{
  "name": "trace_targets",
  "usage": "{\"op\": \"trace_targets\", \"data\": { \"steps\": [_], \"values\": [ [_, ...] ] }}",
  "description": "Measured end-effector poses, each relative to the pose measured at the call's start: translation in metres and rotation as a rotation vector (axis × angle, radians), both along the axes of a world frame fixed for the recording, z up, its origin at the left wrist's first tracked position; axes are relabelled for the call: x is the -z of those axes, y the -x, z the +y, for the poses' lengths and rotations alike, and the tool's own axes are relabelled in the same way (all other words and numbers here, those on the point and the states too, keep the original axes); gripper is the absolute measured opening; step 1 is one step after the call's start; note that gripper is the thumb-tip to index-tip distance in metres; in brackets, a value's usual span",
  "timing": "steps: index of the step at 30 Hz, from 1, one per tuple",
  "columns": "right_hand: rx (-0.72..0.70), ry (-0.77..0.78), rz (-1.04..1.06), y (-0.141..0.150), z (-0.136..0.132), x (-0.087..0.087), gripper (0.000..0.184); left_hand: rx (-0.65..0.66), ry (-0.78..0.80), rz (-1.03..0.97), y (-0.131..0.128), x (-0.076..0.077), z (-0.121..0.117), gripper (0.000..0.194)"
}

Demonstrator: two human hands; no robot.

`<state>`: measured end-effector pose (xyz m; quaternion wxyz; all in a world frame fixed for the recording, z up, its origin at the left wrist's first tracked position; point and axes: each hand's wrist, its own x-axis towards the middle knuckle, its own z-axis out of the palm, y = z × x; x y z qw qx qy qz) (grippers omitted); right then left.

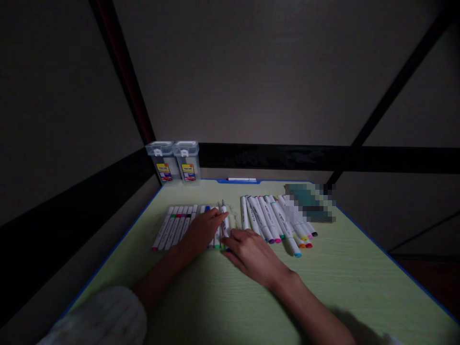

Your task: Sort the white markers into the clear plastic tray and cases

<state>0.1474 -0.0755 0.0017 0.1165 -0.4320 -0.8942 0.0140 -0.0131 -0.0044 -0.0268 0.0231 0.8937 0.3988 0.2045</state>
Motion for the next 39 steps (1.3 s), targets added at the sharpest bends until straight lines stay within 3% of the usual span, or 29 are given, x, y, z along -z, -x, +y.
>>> {"op": "trace_targets", "data": {
  "steps": [10,20,30,39],
  "values": [
    [0.008,0.011,-0.011,0.000,0.001,0.000,0.019,0.051,0.034,0.048,-0.002,-0.002,0.001,0.036],
    [0.030,-0.021,-0.013,0.001,0.001,0.000,0.019,0.098,-0.023,0.002,0.004,0.014,0.010,0.040],
    [0.082,-0.046,0.084,-0.003,0.005,0.006,0.048,0.128,-0.023,-0.008,0.006,0.016,0.011,0.041],
    [0.063,-0.009,0.083,-0.005,0.006,0.006,0.048,0.122,0.000,-0.014,0.004,0.013,0.010,0.043]
  ]
}}
